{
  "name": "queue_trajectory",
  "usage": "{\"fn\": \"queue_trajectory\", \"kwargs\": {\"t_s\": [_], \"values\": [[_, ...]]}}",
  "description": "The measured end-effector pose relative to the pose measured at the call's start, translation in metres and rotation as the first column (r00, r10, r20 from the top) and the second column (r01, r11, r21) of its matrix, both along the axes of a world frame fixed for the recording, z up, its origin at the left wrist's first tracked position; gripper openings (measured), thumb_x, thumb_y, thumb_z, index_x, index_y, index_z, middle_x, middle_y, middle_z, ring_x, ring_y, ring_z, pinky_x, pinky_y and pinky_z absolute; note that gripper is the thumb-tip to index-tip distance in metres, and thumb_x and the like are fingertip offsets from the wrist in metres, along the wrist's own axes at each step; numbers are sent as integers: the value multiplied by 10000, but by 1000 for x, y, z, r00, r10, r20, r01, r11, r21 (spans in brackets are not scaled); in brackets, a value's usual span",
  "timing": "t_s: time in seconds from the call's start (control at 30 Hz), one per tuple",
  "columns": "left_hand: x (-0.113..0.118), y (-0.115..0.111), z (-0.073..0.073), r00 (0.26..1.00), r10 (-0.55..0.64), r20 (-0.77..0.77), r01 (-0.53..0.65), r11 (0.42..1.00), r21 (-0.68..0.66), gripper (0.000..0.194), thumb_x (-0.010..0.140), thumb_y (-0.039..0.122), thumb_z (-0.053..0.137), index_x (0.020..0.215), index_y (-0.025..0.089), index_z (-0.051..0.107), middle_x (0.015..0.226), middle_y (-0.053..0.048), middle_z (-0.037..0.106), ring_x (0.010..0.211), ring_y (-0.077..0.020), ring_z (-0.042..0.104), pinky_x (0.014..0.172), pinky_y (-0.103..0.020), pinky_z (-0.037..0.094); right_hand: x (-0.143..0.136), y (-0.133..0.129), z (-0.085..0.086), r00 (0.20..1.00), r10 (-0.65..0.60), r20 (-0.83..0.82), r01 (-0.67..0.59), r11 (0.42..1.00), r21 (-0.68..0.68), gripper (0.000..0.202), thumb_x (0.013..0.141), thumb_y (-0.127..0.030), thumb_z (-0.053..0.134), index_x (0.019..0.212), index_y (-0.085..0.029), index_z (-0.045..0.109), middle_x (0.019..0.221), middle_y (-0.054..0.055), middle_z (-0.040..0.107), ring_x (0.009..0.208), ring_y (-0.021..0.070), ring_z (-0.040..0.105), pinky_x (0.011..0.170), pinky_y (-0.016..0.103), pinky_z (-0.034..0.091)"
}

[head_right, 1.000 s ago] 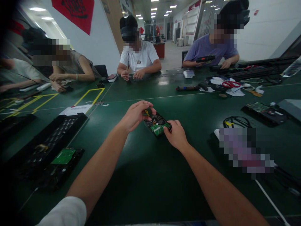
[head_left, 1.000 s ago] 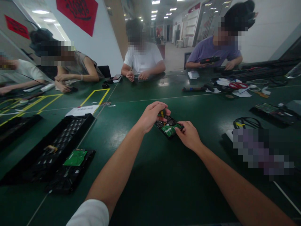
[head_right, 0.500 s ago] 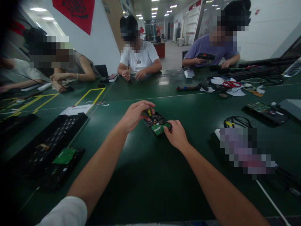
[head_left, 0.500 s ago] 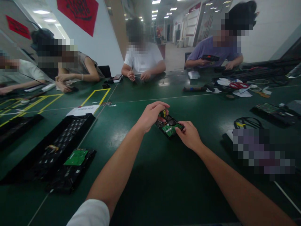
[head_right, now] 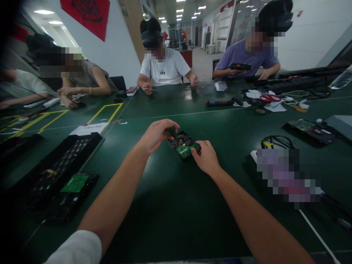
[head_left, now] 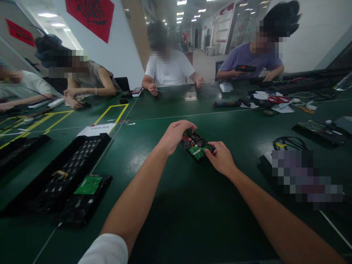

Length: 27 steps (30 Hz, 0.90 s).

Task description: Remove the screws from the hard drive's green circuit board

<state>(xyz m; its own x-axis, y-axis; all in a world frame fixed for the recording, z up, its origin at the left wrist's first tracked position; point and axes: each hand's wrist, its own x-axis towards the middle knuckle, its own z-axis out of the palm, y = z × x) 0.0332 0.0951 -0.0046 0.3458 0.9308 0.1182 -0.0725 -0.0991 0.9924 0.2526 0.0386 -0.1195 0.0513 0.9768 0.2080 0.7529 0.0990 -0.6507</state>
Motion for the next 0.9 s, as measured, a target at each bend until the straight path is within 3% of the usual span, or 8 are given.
{"fn": "queue_trajectory", "kwargs": {"t_s": [0.23,0.4,0.6,0.8,0.9], "values": [[5,-2,-3,987,-129,96,143,977,-156,196,837,297,677,978,161,684,871,-88,733,772,-178,678,573,-234,529,0,2,-3,1000,12,1,-12,999,46,384,976,-399,609,1282,-174,665,1195,126,619,801,194,644,785,385,538],[4,-1,-3,993,-69,98,81,990,-119,157,848,316,692,854,161,668,910,-88,713,889,-198,685,658,-268,591,0,2,-3,1000,1,1,-1,1000,27,397,983,-415,604,1298,-179,656,1215,124,610,786,182,637,770,376,536],[0,-1,2,1000,-28,9,28,1000,-5,197,854,334,668,815,162,756,940,-86,691,939,-197,638,622,-221,544,1,2,-4,1000,2,10,-2,1000,29,392,988,-419,603,1304,-191,655,1208,114,613,778,177,633,756,372,532],[4,-5,3,995,-96,36,100,989,-106,167,876,289,700,967,150,713,907,-97,747,836,-176,705,673,-255,589,2,3,-7,1000,5,0,-5,999,40,380,980,-415,611,1280,-186,658,1212,115,613,769,173,634,776,378,542],[6,-5,1,988,-123,89,135,981,-142,152,883,279,710,958,155,661,975,-131,779,900,-202,746,693,-266,603,2,3,-6,1000,5,-8,-4,999,46,368,975,-398,611,1273,-187,659,1210,116,617,759,170,632,791,382,541]]}}
